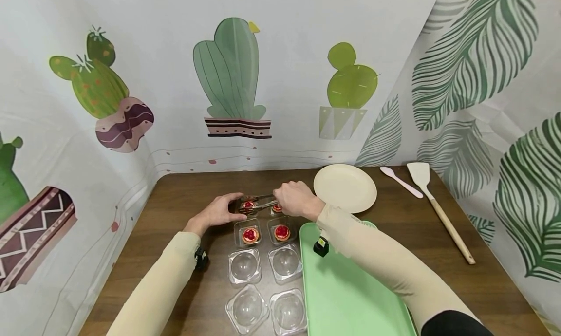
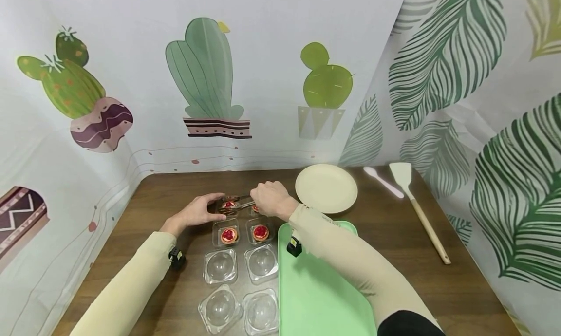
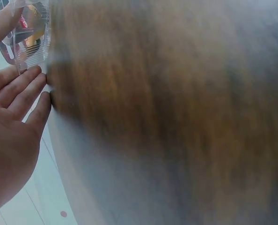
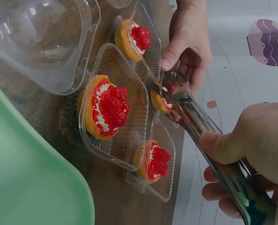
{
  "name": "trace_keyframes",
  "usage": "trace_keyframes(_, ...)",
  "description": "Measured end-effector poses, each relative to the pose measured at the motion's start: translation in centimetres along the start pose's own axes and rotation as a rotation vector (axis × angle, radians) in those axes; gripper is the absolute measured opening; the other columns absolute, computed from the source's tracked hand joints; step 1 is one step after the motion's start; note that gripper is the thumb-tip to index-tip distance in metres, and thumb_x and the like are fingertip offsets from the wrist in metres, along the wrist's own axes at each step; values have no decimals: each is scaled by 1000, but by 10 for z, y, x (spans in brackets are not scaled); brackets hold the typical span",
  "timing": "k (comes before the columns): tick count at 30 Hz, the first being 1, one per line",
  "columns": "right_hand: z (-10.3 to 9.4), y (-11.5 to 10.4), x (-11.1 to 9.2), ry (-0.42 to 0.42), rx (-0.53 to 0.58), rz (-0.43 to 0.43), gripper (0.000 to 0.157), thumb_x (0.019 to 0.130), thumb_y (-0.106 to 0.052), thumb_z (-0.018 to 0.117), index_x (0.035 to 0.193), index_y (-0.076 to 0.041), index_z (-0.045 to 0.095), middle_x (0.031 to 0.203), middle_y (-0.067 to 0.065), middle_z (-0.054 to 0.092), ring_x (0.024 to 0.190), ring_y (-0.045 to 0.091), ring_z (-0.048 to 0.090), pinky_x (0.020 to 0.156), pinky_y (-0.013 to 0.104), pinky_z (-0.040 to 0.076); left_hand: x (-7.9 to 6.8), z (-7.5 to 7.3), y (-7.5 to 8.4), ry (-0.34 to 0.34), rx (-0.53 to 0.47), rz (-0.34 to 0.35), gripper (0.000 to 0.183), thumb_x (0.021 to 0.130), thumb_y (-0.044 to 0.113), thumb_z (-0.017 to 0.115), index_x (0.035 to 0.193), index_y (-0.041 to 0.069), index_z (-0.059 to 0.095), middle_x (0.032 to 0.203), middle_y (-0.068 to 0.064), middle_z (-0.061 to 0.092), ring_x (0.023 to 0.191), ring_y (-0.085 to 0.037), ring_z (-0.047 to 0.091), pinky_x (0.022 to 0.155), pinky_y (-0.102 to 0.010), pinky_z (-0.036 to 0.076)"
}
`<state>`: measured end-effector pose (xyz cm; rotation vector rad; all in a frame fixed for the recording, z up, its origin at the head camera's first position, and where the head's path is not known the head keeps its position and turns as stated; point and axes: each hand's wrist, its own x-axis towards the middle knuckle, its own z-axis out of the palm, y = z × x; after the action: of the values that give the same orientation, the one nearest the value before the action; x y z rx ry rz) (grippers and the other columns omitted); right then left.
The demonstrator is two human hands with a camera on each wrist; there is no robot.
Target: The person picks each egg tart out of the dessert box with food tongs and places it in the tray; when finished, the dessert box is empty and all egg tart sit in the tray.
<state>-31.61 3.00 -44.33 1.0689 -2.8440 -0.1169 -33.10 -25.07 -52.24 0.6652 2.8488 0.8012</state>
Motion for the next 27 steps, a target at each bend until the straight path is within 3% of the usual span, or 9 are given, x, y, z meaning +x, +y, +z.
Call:
trace_keyframes(8,-3,2,-3,-4,9,18,12,83,-24,72,79,-18,64,75,-1,67,65,21,64,50,38,51,0,1,-1,-1,-7,-2,82,77,45,80,141,4,49,141,-17,53,131,-33,49,110,-50,39)
trace_keyframes(21,-6,8,-9,46,53,33,12,85,-26,73,81,-18,65,70,-3,65,63,21,64,50,40,50,0,2,-4,1,-2,-3,85,77,46,80,140,-2,48,140,-20,53,131,-35,48,111,-49,39)
trace_keyframes(27,-9,10,-12,56,57,46,12,87,-29,71,86,-18,66,70,-4,64,65,21,64,50,39,51,1,4,-6,12,2,9,82,77,47,80,140,4,50,139,-16,55,131,-32,49,110,-48,39)
